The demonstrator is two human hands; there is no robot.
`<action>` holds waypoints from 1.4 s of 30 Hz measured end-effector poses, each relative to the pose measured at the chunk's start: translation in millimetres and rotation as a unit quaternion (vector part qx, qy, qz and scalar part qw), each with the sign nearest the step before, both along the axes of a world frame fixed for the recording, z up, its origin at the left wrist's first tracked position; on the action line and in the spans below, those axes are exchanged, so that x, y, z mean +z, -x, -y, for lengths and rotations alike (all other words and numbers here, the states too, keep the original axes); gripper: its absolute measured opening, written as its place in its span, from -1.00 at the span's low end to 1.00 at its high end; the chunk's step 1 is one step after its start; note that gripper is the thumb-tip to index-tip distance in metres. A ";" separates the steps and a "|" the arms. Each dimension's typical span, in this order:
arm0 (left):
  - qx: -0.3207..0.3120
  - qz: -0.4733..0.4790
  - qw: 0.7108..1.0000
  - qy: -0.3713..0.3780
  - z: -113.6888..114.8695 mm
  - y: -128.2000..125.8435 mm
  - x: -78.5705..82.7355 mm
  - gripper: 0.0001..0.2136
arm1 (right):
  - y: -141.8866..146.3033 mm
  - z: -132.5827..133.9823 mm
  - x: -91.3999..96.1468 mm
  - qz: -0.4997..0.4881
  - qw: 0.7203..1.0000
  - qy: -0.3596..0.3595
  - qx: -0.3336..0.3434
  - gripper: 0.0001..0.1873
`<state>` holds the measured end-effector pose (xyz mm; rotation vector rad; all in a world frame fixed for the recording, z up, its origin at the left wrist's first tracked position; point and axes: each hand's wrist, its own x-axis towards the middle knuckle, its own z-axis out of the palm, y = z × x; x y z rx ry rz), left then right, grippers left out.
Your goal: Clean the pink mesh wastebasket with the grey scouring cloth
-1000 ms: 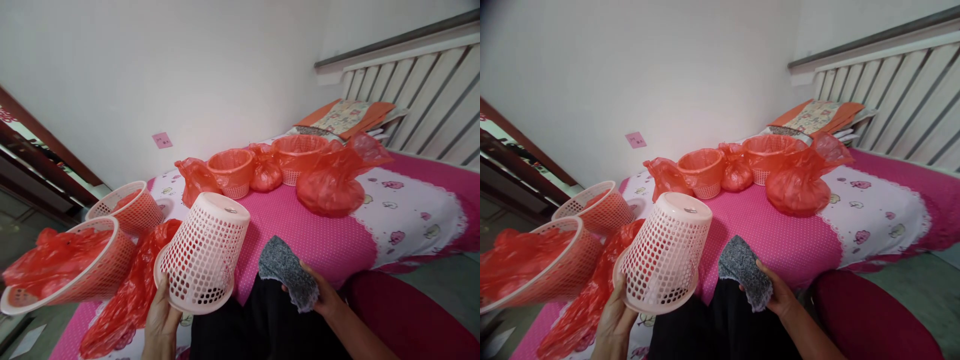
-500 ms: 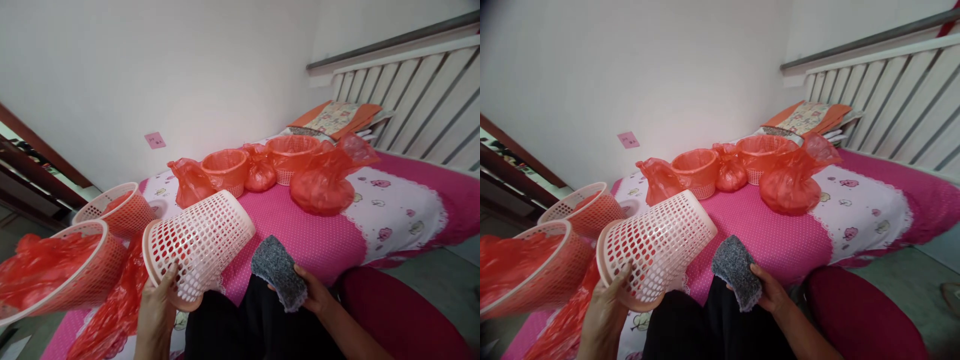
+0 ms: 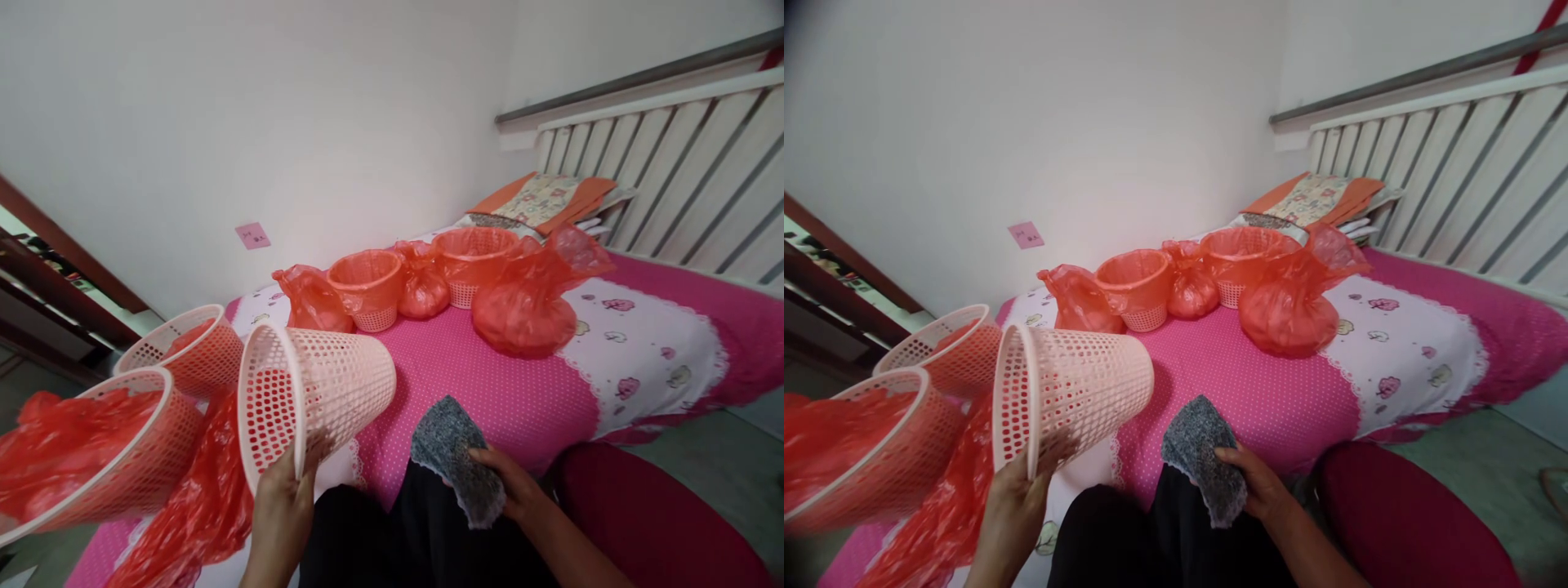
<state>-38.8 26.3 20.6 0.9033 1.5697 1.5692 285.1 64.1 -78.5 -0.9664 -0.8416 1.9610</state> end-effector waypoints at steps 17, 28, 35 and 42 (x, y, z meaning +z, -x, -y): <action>-0.309 -0.723 0.597 0.159 -73.2 -52.8 14.6 -0.61 | -0.2 -10.5 -50.4 -0.178 0.976 0.115 -0.044 -0.75; -0.303 -0.720 0.607 0.144 -92.1 -50.9 15.6 -0.71 | -4.9 -11.6 -58.3 -0.171 0.971 0.164 -0.036 -0.77; -0.298 -0.709 0.623 0.142 -108.6 -54.6 13.6 -0.72 | -3.0 -8.6 -61.8 -0.165 0.969 0.169 -0.066 -0.79; -0.298 -0.706 0.626 0.148 -113.4 -55.1 12.5 -0.73 | -2.4 -3.3 -66.1 -0.167 0.972 0.148 -0.081 -0.82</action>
